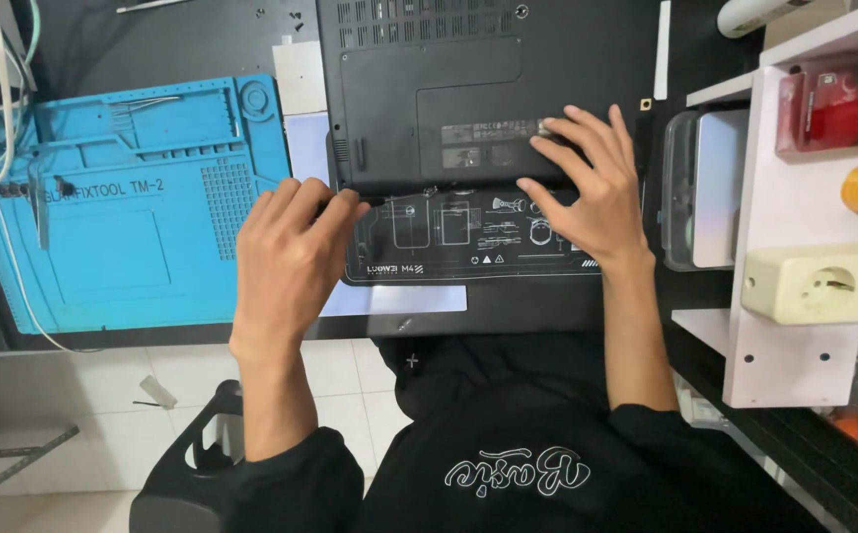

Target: The person places a laptop back cover onto the chassis and presses it into place. They then use a screwdriver to tighten several screws on the bottom of the laptop to secure the cover.

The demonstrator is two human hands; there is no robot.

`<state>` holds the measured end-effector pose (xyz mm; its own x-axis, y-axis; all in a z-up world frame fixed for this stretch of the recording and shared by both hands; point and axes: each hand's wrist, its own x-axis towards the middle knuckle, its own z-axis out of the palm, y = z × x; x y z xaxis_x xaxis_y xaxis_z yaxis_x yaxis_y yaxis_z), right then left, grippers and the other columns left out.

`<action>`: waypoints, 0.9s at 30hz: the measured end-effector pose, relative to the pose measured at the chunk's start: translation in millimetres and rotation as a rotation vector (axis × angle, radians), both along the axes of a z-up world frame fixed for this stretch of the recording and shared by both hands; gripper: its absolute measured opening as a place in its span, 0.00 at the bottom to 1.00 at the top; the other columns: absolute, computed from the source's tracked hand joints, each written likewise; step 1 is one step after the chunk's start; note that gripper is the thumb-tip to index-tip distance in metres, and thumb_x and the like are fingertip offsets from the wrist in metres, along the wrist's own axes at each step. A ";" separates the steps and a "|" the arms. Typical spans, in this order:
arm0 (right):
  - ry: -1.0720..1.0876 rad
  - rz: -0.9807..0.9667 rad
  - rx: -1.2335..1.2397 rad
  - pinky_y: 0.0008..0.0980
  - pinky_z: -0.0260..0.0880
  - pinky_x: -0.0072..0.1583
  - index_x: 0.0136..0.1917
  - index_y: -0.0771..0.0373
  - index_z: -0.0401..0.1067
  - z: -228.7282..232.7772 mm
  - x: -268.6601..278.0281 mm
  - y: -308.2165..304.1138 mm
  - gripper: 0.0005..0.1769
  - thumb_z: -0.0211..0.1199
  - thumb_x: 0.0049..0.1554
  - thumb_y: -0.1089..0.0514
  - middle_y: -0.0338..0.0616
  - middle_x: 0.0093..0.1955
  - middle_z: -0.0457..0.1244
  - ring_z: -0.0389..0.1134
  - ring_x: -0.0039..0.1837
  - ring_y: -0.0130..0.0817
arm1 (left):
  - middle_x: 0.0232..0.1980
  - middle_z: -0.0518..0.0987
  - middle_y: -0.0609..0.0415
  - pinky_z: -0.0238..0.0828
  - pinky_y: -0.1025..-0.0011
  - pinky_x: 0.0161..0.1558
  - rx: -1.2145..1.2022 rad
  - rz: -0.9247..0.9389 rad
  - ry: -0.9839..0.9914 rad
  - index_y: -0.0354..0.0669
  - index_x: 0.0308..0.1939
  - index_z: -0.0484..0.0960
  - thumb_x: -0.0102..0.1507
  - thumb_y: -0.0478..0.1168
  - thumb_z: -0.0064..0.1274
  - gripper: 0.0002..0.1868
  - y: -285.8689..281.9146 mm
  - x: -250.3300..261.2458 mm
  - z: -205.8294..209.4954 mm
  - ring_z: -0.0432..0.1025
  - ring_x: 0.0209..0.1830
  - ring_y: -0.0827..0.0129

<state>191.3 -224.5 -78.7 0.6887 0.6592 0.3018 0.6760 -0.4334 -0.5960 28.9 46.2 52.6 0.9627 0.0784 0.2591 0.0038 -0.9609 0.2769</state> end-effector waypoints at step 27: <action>-0.055 -0.095 0.023 0.61 0.42 0.83 0.64 0.57 0.78 -25.3 -13.7 -14.7 0.26 0.80 0.54 0.56 0.42 0.71 0.64 0.59 0.79 0.44 | 0.42 0.70 0.57 0.65 0.71 0.43 0.547 -0.418 0.133 0.41 0.36 0.81 0.56 0.38 0.56 0.06 -44.3 70.4 40.0 0.68 0.46 0.68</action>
<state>177.6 -239.2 -104.0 0.7296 0.5846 0.3548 0.6645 -0.4835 -0.5699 99.3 1.9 92.6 0.9098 -0.4137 0.0339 -0.3966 -0.8904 -0.2236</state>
